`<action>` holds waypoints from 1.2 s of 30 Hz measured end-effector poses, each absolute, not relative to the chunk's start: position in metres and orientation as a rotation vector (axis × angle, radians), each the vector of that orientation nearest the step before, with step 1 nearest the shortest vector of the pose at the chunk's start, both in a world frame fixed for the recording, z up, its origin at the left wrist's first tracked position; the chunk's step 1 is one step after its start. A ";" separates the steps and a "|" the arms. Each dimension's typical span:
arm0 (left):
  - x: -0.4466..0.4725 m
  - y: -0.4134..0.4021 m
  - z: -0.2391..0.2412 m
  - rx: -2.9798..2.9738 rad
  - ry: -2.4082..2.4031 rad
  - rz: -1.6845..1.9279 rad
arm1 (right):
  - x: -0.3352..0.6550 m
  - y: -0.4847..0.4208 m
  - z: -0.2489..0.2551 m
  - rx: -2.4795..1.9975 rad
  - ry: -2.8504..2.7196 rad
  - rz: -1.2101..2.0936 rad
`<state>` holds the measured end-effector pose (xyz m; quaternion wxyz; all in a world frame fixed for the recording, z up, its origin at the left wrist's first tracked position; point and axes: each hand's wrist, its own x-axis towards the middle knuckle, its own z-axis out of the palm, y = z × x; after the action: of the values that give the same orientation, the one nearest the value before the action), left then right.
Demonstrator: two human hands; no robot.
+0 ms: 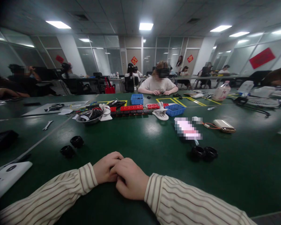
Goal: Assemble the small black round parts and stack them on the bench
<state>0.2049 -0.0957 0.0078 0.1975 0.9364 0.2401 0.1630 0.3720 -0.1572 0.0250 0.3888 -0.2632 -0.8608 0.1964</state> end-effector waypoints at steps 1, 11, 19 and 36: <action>0.204 -0.095 0.008 2.617 0.672 0.455 | 0.371 -0.157 0.024 -0.649 -2.206 0.514; 0.219 -0.115 0.011 2.538 0.894 0.500 | 0.373 -0.145 0.016 -0.826 -2.009 0.718; 0.220 -0.114 0.004 2.476 0.980 0.598 | 0.370 -0.146 0.019 -1.184 -2.062 0.531; 0.207 -0.100 0.004 2.594 0.810 0.476 | 0.377 -0.150 0.027 -0.837 -2.169 0.441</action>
<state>0.2074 -0.1001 0.0038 0.1901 0.9231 0.2882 0.1692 0.3767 -0.1497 0.0267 0.3778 -0.3276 -0.8487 0.1724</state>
